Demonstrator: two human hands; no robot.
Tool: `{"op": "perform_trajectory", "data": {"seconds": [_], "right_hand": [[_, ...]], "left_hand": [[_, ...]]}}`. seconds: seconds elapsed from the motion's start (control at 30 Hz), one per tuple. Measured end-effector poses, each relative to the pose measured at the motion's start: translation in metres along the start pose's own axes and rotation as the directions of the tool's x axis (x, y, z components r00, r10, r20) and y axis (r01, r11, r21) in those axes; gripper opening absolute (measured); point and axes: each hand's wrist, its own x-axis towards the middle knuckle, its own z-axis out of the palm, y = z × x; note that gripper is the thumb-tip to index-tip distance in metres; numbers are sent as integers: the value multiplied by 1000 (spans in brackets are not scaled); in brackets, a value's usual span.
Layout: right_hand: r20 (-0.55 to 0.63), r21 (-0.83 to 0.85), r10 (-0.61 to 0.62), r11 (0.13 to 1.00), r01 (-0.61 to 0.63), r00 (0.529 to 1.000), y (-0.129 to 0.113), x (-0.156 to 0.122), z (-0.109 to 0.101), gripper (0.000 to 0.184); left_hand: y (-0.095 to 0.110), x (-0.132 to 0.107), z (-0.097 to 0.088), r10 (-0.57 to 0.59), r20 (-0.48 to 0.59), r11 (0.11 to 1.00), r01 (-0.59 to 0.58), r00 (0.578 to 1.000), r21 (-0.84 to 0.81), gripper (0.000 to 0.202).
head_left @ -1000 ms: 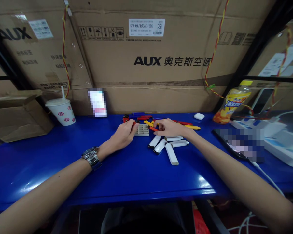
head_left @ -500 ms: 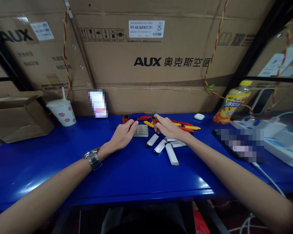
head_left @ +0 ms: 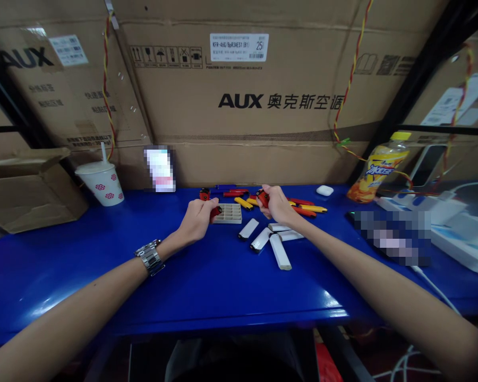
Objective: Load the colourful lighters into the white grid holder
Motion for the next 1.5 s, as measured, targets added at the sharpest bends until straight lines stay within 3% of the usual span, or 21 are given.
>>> {"op": "perform_trajectory", "data": {"seconds": [0.27, 0.47, 0.67, 0.87, 1.03, 1.17, 1.27, 1.37, 1.5], "right_hand": [[-33, 31, -64, 997, 65, 997, 0, -1, 1, 44], [-63, 40, -53, 998, 56, 997, 3, 0, 2, 50], [-84, -92, -59, 994, 51, 995, 3, 1, 0, 65], [-66, -168, -97, 982, 85, 993, 3, 1, -1, 66], [-46, -196, -111, 976, 100, 993, 3, 0, -1, 67], [-35, -210, -111, 972, 101, 993, 4, 0, -2, 66], [-23, -229, -99, 969, 92, 995, 4, 0, -2, 66], [-15, -244, -100, 965, 94, 995, 4, 1, -2, 66], [-10, -257, -110, 961, 104, 994, 5, 1, -2, 64]], "left_hand": [[2, 0, 1, -35, -30, 997, 33, 999, -73, 45], [1, 1, 0, -33, -48, 998, 30, 998, -54, 54], [-1, 4, -5, -19, -132, 999, 15, 991, -33, 65], [-6, 14, -16, 115, -203, 993, -120, 972, -15, 31], [-12, 20, -22, 201, -211, 979, -201, 956, 22, 39], [-15, 20, -22, 231, -171, 972, -220, 958, 83, 28], [-13, 20, -23, 282, -198, 946, -238, 939, 220, 15], [-12, 19, -25, 315, -216, 905, -224, 924, 361, 15], [-13, 20, -27, 269, -211, 911, -177, 940, 373, 15]]}}
